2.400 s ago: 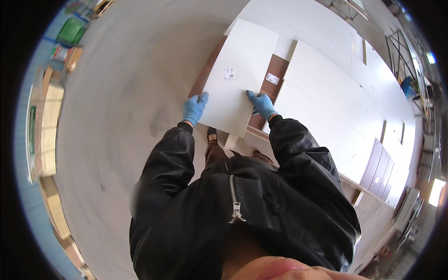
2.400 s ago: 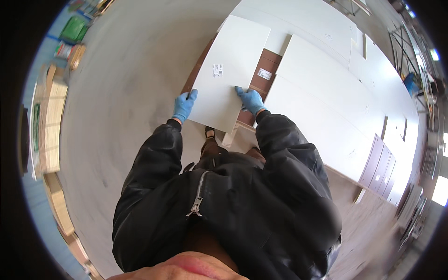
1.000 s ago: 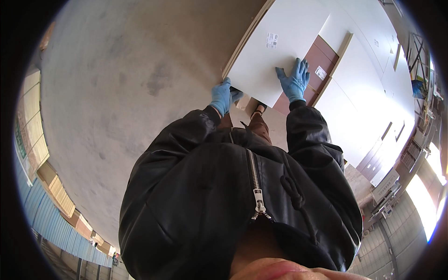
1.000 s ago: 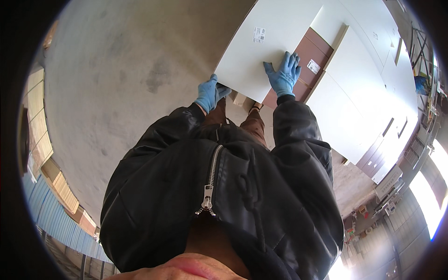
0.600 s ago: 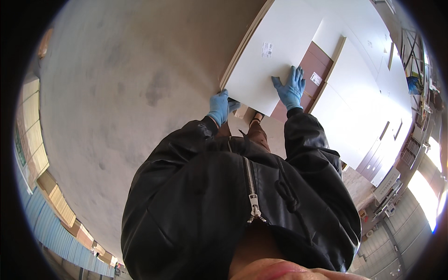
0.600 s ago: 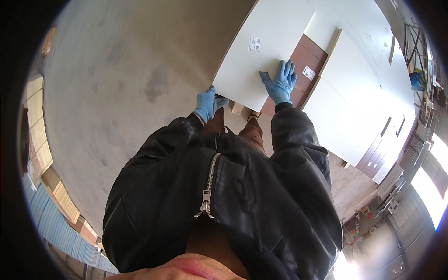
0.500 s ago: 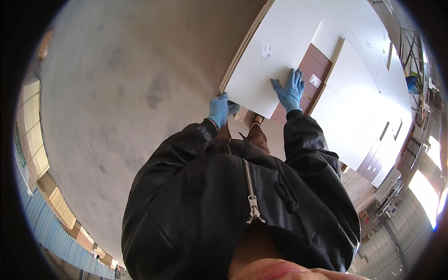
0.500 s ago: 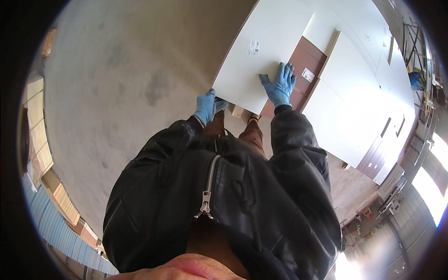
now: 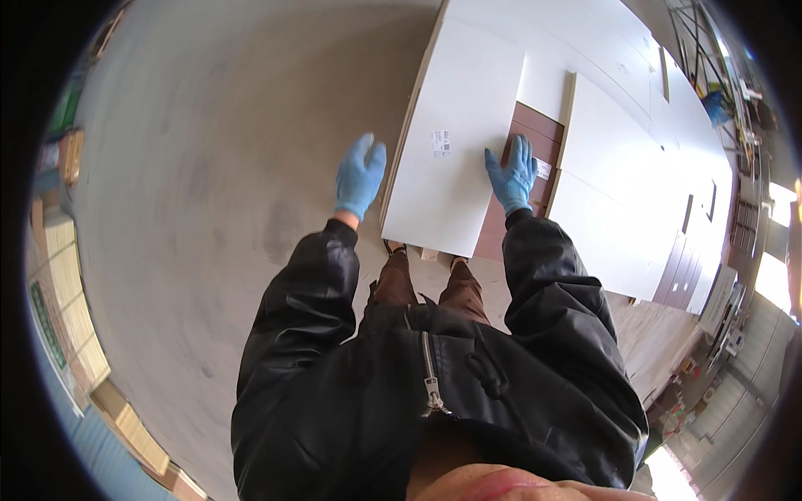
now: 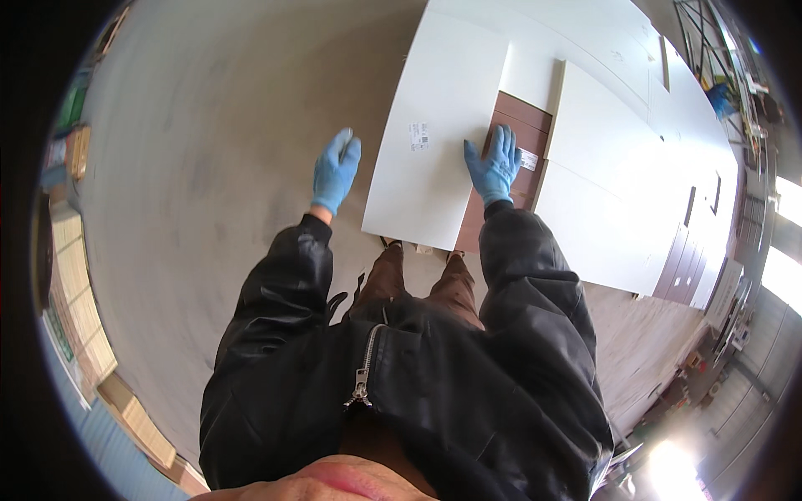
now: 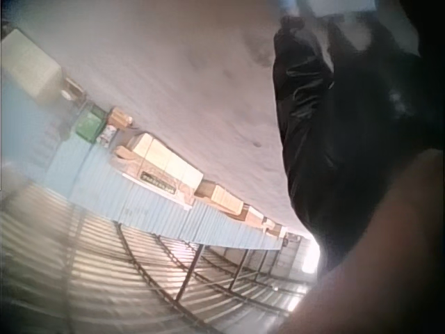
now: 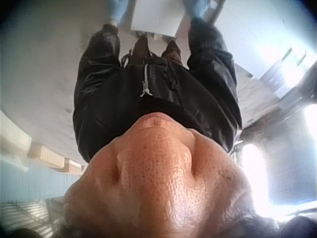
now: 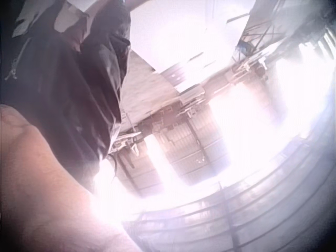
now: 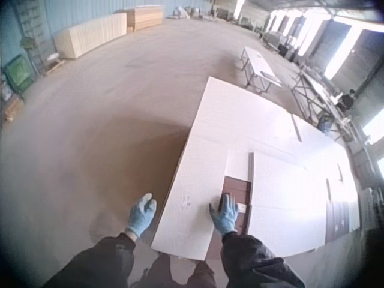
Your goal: The person picks up white and brown flat panels from the floor and stacks them on a workbench. They handle the panels one at a time, aligning edges and placing them in a pile. The person also picks up long white strips and adds them to the stack.
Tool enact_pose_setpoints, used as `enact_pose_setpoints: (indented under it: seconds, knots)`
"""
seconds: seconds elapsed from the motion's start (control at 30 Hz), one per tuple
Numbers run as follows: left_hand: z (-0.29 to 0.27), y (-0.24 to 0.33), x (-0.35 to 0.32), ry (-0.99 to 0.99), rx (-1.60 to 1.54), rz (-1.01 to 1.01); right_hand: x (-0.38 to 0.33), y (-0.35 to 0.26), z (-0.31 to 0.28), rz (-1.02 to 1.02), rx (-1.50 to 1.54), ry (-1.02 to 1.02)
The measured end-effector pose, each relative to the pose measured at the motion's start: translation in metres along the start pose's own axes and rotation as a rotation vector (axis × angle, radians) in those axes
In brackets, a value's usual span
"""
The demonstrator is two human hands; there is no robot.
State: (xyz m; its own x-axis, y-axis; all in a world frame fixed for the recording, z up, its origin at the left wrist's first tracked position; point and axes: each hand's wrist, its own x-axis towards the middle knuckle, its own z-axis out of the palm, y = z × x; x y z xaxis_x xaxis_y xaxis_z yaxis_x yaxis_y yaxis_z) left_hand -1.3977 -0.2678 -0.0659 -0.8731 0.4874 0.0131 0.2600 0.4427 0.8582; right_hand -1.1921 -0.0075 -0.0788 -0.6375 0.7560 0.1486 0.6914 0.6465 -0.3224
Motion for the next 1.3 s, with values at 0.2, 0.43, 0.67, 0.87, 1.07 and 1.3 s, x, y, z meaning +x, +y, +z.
enact_pose_setpoints:
  seconds: [0.2,0.43,0.67,0.87,1.07,1.3]
  knots:
    - [0.093,0.007,0.104,-0.148,-0.070,-0.139,0.026,0.001,0.029,0.061,0.004,-0.023]
    - [0.126,0.003,0.107,-0.153,-0.181,-0.139,0.026,0.002,0.031,-0.004,0.042,-0.003]
    - [0.123,0.009,0.105,-0.134,-0.198,-0.106,0.028,0.001,0.031,-0.033,0.044,0.004]
    - [0.127,0.003,0.105,-0.119,-0.188,-0.144,0.028,0.002,0.031,-0.040,0.083,0.015]
    - [0.131,-0.005,0.107,-0.149,-0.157,-0.157,0.028,-0.002,0.030,-0.012,0.078,0.024]
    - [0.132,-0.006,0.105,-0.087,-0.145,-0.094,0.026,-0.005,0.025,0.007,0.065,0.010]
